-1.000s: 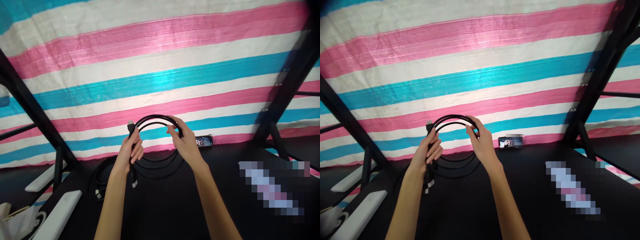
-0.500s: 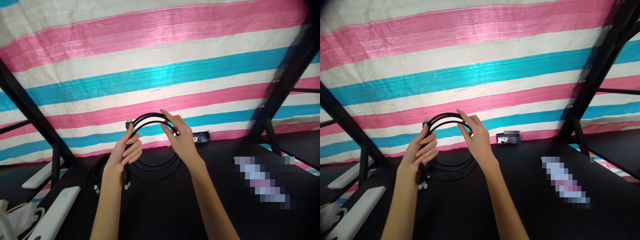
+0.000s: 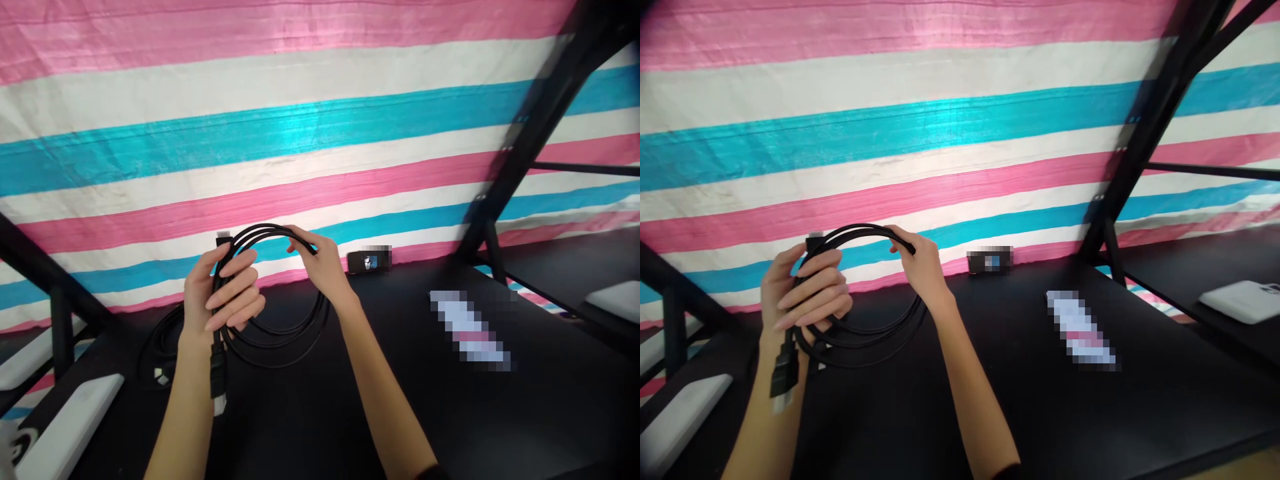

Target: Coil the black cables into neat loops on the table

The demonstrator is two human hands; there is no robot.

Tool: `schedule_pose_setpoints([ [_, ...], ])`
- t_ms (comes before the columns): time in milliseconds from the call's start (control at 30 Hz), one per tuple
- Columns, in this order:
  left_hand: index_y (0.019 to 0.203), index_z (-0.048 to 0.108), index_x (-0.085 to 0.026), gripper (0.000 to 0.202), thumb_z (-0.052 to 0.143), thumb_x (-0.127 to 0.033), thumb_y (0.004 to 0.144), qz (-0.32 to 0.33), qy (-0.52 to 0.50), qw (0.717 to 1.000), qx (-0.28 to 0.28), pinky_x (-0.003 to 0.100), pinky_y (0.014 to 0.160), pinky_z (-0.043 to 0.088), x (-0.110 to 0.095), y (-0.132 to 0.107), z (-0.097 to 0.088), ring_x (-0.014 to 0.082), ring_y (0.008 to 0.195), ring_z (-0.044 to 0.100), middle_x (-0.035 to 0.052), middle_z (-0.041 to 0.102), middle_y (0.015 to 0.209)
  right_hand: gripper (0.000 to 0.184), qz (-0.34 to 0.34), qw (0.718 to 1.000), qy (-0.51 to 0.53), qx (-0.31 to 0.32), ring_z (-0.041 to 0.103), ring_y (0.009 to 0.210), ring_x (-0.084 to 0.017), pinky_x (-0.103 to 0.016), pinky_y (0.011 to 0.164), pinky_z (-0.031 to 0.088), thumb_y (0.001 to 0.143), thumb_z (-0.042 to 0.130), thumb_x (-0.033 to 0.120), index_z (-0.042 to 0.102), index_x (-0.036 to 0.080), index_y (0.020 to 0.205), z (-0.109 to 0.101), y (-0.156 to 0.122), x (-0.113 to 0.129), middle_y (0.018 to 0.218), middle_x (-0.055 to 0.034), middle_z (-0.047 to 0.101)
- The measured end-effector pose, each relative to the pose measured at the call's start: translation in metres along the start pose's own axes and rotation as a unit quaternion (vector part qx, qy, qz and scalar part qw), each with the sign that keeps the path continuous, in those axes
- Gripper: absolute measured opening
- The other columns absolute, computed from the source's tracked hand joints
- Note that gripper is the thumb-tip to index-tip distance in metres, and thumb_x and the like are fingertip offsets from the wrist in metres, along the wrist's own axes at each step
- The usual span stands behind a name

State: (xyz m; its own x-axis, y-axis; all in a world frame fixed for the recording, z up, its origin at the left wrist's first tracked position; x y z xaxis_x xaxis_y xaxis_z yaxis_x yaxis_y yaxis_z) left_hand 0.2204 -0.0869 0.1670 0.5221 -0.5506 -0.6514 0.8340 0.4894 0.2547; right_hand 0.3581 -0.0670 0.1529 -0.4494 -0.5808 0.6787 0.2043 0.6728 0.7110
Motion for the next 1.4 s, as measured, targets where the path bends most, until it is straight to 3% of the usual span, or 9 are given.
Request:
schedule_pose_setpoints([
  [133,0.048,0.032,-0.02,0.041,0.055,-0.035,0.079,0.031,-0.023,0.998,0.054,0.016,0.019,0.02,0.01,0.0,0.003,0.0023,0.011,0.008,-0.0133,0.016,0.022,0.029,0.046,0.998,0.036,-0.028,0.059,0.069,-0.014,-0.025,0.062,0.043,0.084,0.049,0.019,0.067,0.021,0.106,0.001,0.001,-0.011,0.068,-0.0005,0.066],
  [267,0.044,0.03,-0.021,0.045,0.053,-0.033,0.08,0.014,-0.005,0.993,0.121,0.019,0.02,0.018,0.016,-0.003,0.009,0.007,0.01,0.021,-0.011,0.013,0.019,0.024,0.093,0.989,0.089,-0.069,0.055,0.06,-0.012,-0.023,0.051,0.039,0.083,0.05,0.021,0.066,0.02,0.101,-0.007,0.001,-0.012,0.068,-0.0001,0.065],
  [333,0.044,0.028,-0.021,0.045,0.051,-0.032,0.081,-0.004,0.007,0.992,0.128,0.02,0.02,0.016,0.017,-0.002,0.011,0.0092,0.012,0.026,-0.0096,0.012,0.019,0.023,0.133,0.979,0.132,-0.08,0.045,0.046,-0.007,-0.022,0.042,0.033,0.083,0.051,0.024,0.065,0.02,0.1,-0.011,0.0,-0.013,0.071,0.0,0.065],
  [500,0.048,0.027,-0.02,0.043,0.05,-0.028,0.083,-0.023,0.05,0.998,0.006,0.018,0.022,0.015,0.01,0.003,-0.006,0.0081,0.016,0.03,-0.0088,0.015,0.025,0.029,0.191,0.955,0.212,-0.085,0.023,0.034,-0.001,-0.021,0.031,0.018,0.078,0.059,0.037,0.063,0.02,0.101,-0.025,-0.003,-0.009,0.076,-0.0002,0.064],
  [633,0.048,0.031,-0.018,0.04,0.043,-0.02,0.087,-0.011,0.08,0.991,-0.108,0.017,0.023,0.019,-0.002,0.005,-0.029,0.0061,0.017,0.029,-0.0088,0.02,0.028,0.039,0.165,0.974,0.146,-0.04,0.029,0.037,-0.002,-0.02,0.033,0.025,0.072,0.067,0.04,0.062,0.021,0.105,-0.03,-0.004,0.009,0.075,-0.0001,0.063],
  [833,0.048,0.034,-0.018,0.041,0.046,-0.023,0.087,0.004,0.124,0.976,-0.178,0.017,0.023,0.018,-0.012,0.001,-0.039,0.0059,0.016,0.028,-0.0077,0.029,0.027,0.047,0.066,0.997,0.012,-0.029,0.037,0.044,-0.006,-0.022,0.041,0.034,0.077,0.062,0.044,0.056,0.027,0.12,-0.024,-0.006,0.038,0.082,-0.0004,0.063],
  [967,0.049,0.032,-0.018,0.042,0.05,-0.025,0.086,0.035,0.161,0.965,-0.205,0.016,0.023,0.018,-0.018,-0.006,-0.035,0.0052,0.016,0.026,-0.0085,0.028,0.026,0.043,0.025,0.999,-0.028,-0.036,0.044,0.048,-0.008,-0.024,0.048,0.041,0.083,0.055,0.045,0.056,0.026,0.122,-0.023,-0.007,0.045,0.088,-0.0026,0.064],
  [1100,0.049,0.028,-0.018,0.046,0.052,-0.033,0.086,0.043,0.171,0.966,-0.189,0.016,0.023,0.016,-0.018,-0.005,-0.031,0.0044,0.016,0.026,-0.0093,0.026,0.027,0.037,-0.001,0.997,-0.053,-0.055,0.051,0.055,-0.011,-0.024,0.053,0.042,0.09,0.045,0.039,0.059,0.023,0.119,-0.028,-0.007,0.048,0.083,-0.0035,0.064],
  [1400,0.051,0.036,-0.018,0.047,0.046,-0.047,0.087,0.084,0.125,0.972,-0.179,0.018,0.027,0.022,-0.023,-0.002,-0.037,0.006,0.02,0.031,-0.0075,0.03,0.028,0.032,0.003,0.998,-0.021,-0.06,0.044,0.049,-0.01,-0.024,0.047,0.037,0.09,0.046,0.036,0.064,0.024,0.113,-0.025,-0.006,0.045,0.059,0.0016,0.052],
])
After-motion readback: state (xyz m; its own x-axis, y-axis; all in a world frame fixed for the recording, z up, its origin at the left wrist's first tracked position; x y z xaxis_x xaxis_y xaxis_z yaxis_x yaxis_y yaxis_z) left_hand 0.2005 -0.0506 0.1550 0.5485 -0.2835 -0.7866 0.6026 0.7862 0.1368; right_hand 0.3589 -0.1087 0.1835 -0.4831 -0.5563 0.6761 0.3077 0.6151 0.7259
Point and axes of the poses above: each hand's wrist, its own y-axis towards the middle knuckle, its own z-axis out of the palm, x = y × z, the point moved 6 cm from there along y, towards the middle knuckle
